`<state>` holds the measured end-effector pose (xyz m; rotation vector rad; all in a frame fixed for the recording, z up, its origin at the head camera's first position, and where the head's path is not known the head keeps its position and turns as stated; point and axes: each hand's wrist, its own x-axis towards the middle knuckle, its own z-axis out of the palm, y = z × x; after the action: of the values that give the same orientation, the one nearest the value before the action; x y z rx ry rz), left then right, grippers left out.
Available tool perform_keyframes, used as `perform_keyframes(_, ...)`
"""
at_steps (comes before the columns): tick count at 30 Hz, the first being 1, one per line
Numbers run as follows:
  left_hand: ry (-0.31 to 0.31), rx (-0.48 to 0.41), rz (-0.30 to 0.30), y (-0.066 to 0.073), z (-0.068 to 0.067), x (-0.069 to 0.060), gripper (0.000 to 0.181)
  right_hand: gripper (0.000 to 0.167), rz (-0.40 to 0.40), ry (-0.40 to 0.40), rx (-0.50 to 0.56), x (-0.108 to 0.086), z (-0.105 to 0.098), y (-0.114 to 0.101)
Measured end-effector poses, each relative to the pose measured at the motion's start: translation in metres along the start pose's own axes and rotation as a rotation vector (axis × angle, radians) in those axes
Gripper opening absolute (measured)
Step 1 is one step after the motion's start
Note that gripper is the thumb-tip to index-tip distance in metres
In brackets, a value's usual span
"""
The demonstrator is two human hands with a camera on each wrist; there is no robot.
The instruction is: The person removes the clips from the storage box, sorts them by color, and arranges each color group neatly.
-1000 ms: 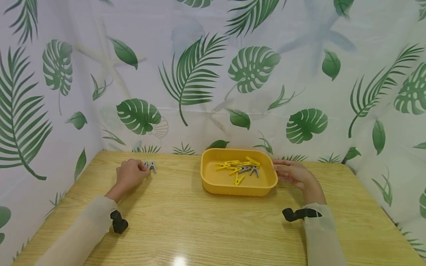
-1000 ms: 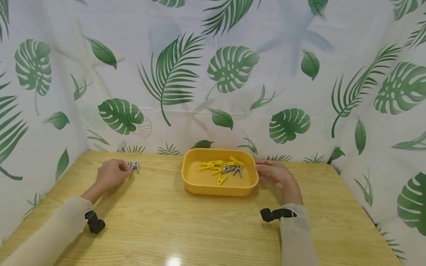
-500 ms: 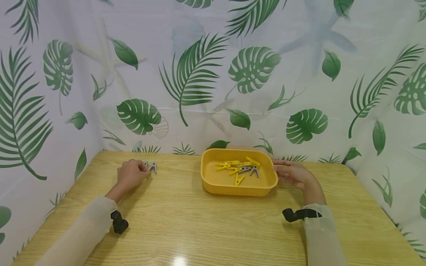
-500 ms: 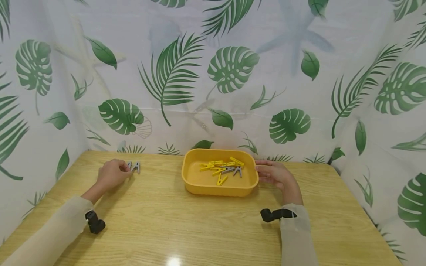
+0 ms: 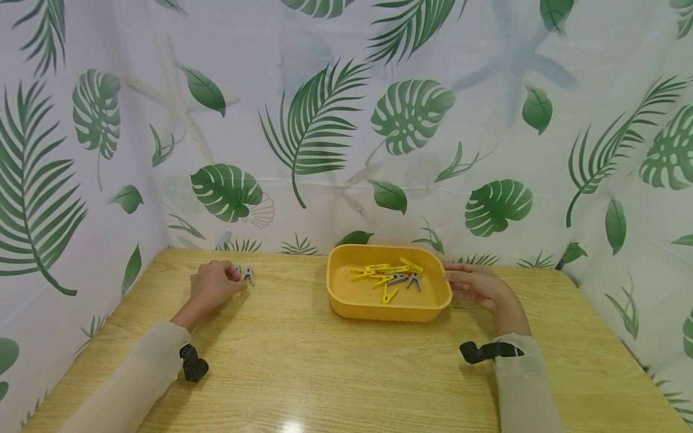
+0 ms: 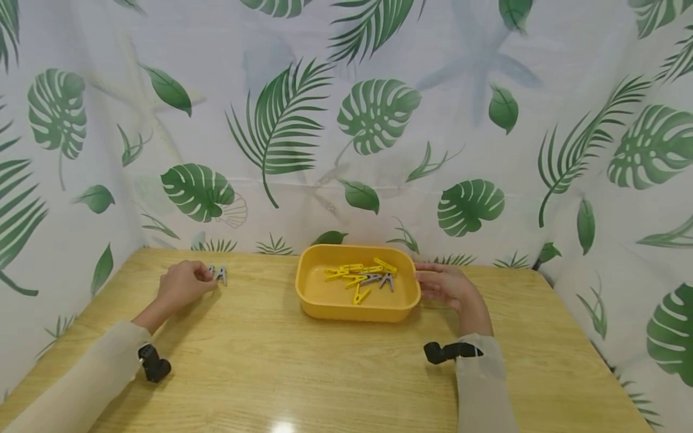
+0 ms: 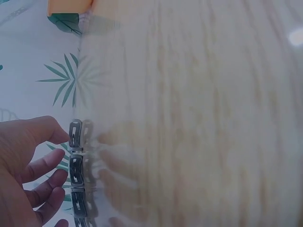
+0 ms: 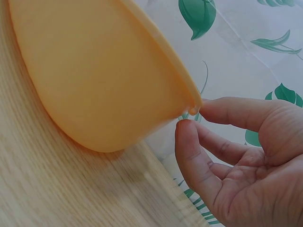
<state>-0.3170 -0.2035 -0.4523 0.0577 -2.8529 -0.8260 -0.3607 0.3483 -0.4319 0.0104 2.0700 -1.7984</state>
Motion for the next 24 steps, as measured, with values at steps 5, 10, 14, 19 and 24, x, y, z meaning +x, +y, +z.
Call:
perform_keyframes(5, 0.019, -0.012, 0.031, 0.004, 0.0, 0.002, 0.019, 0.048, 0.004, 0.007, 0.003, 0.001, 0.0, 0.001)
perform_keyframes(10, 0.039, -0.027, 0.058, 0.019, 0.0, 0.006, 0.014, 0.048, -0.003, 0.011, 0.001, 0.001, -0.001, 0.001)
perform_keyframes(14, 0.031, -0.033, 0.094, 0.038, 0.004, 0.012, 0.016, 0.049, -0.002, 0.014, 0.0, -0.001, -0.001, 0.0)
perform_keyframes(19, 0.026, -0.068, 0.169, 0.071, 0.009, 0.02, 0.017, 0.051, -0.004, 0.006, -0.004, -0.001, -0.002, 0.0)
perform_keyframes(24, 0.001, -0.133, 0.207, 0.11, 0.02, 0.025, 0.018, 0.058, -0.002, 0.001, -0.005, -0.002, 0.0, -0.001)
